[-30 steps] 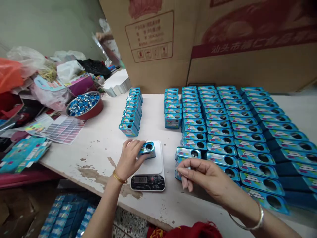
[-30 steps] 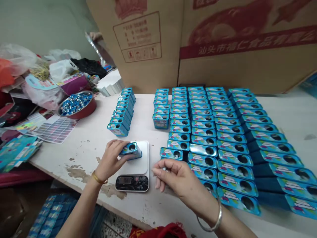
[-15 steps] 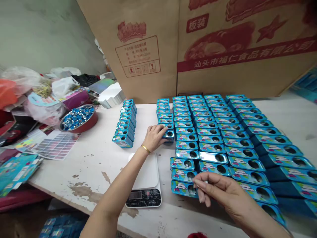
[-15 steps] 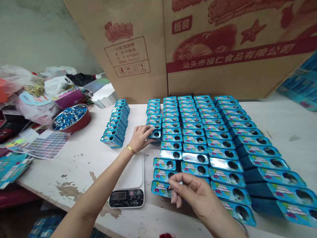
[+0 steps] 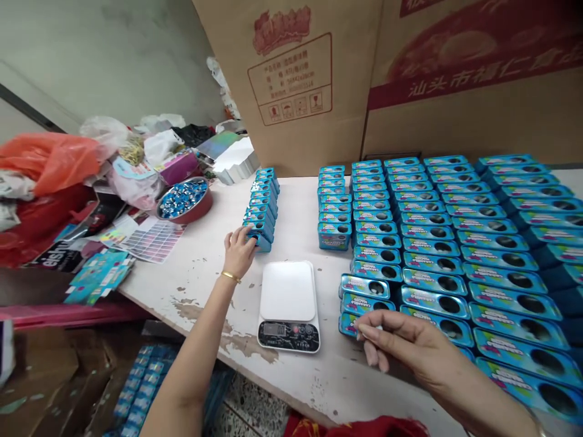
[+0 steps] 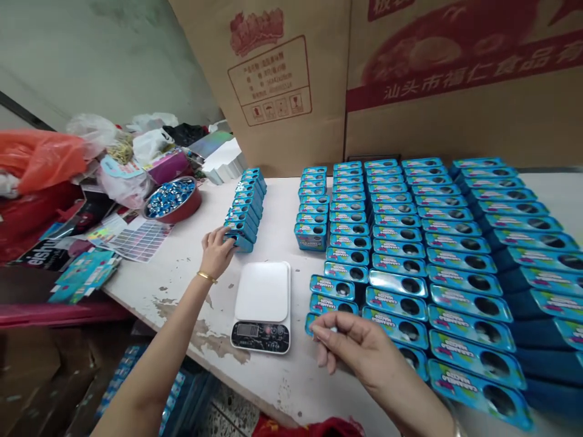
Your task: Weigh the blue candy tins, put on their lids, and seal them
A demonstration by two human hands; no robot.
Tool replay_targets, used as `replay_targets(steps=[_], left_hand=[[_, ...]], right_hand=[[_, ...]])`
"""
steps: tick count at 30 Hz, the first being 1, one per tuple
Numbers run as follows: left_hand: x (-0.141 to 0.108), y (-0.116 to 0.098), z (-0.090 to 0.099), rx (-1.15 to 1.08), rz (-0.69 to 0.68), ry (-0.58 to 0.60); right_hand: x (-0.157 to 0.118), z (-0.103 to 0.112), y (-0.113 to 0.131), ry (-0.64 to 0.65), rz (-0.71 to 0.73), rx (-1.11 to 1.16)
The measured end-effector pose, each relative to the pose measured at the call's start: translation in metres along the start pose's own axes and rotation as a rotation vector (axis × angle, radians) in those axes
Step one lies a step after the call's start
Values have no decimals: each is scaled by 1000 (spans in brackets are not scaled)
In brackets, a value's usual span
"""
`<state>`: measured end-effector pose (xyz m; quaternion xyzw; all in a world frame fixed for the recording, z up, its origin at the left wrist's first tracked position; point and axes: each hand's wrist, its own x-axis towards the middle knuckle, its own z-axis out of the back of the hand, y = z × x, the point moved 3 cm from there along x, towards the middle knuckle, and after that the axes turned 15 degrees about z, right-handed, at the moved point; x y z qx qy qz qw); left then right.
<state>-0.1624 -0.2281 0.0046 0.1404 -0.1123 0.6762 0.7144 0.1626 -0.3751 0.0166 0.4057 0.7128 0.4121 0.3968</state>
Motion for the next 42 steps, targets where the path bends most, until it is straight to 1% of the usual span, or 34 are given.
replay_targets(steps=[2, 5, 7, 9, 11, 13, 15, 17, 19, 20, 22, 23, 24, 26, 27, 29, 31, 33, 35, 38, 42], left_hand=[[-2, -8, 16, 6, -64, 26], [-12, -30, 57, 21, -177, 90], [-23, -47, 81, 26, -257, 156], [-35, -64, 94, 14, -334, 224], [-47, -79, 95, 1, -390, 275], [-55, -90, 87, -9, -417, 307], [-59, -95, 78, -30, -422, 327], [-61, -96, 76, -81, -410, 317], [-61, -91, 82, -186, -364, 263], [-62, -86, 86, -255, -316, 217], [-66, -68, 94, -392, -170, 107], [-71, -57, 95, -447, -80, 53], [-78, -45, 93, -489, 14, 7], [-98, -20, 80, -543, 189, -35], [-111, -8, 69, -557, 267, -29], [-139, 11, 42, -575, 398, 27], [-165, 23, 18, -596, 479, 90], [-185, 28, 1, -613, 520, 113], [-197, 28, -6, -622, 534, 98], [-202, 25, -8, -624, 535, 62], [-201, 22, -12, -613, 546, 35]], right_hand=[[-3, -3, 2, -1, -1, -7], [-12, 1, 4, -20, -15, -40], [-19, 4, 4, -34, -27, -57], [-24, 6, 4, -38, -30, -73], [-27, 4, 4, -27, -20, -95], [-28, 1, 4, -6, -9, -120], [-29, -2, 3, 19, -6, -139], [-31, -3, 1, 39, -9, -155], [-32, -2, 0, 50, -14, -178], [-33, -2, -1, 53, -19, -191], [-35, -3, -1, 59, -28, -215], [-35, -4, 0, 65, -35, -226], [-35, -6, 1, 72, -44, -237], [-33, -10, 2, 83, -59, -260], [-31, -12, 3, 86, -65, -271], [-26, -15, 3, 95, -59, -291], [-19, -18, 3, 110, -29, -305], [-12, -22, 6, 130, 1, -329], [-4, -28, 12, 147, 13, -375], [12, -40, 25, 151, 54, -473], [40, -58, 39, 166, 206, -552]])
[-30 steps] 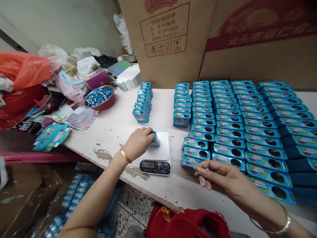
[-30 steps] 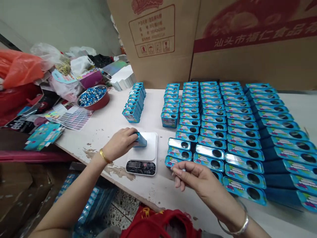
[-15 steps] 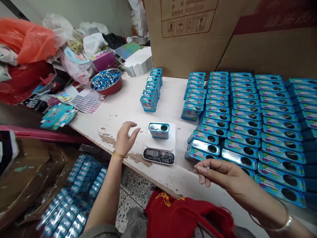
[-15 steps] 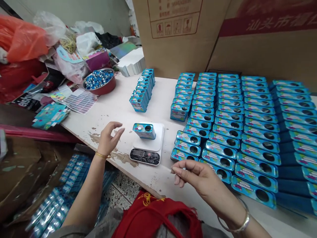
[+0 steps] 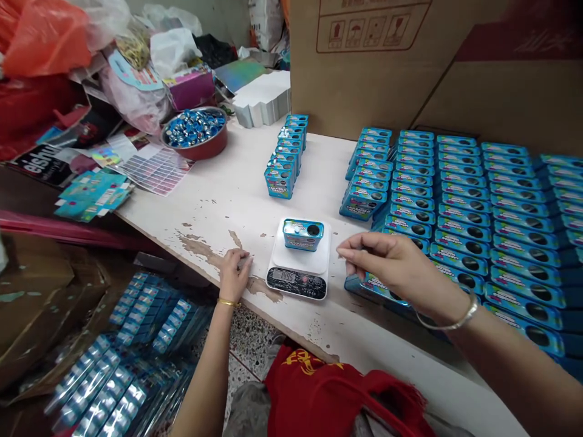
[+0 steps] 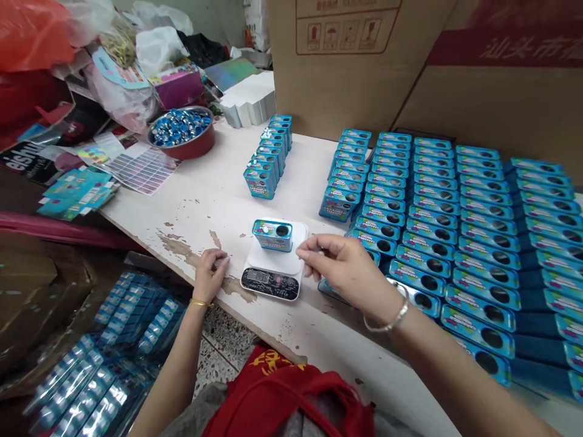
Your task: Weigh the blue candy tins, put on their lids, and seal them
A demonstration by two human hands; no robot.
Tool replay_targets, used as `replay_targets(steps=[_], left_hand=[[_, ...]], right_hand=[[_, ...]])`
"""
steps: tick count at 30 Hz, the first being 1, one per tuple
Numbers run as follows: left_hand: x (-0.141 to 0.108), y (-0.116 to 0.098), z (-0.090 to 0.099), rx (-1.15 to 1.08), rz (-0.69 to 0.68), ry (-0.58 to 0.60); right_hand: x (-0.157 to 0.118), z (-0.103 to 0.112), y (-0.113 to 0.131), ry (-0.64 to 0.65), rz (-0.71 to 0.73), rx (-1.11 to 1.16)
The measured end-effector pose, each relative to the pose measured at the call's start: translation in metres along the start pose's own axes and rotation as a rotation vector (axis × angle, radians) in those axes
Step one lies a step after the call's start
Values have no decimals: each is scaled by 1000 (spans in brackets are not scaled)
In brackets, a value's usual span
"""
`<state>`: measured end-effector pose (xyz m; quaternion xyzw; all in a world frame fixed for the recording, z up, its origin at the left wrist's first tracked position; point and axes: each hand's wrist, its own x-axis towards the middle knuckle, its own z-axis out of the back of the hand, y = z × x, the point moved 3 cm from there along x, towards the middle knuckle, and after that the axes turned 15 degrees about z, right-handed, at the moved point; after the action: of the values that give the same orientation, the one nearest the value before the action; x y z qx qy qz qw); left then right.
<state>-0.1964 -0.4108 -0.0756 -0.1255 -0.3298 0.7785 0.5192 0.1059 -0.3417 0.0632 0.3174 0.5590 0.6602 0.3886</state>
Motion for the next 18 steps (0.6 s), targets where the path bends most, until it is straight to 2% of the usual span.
replay_targets(steps=[4, 9, 13, 18], left_hand=[[-1, 3, -3, 26, -1, -22], [-3, 4, -3, 39, -2, -14], [-2, 2, -2, 41, 12, -20], [-1, 5, -3, 50, 14, -18]], right_hand=[[31, -5, 2, -27, 136, -81], [57, -12, -4, -24, 215, -258], [67, -17, -8, 22, 227, -329], [70, -21, -6, 61, 250, -305]])
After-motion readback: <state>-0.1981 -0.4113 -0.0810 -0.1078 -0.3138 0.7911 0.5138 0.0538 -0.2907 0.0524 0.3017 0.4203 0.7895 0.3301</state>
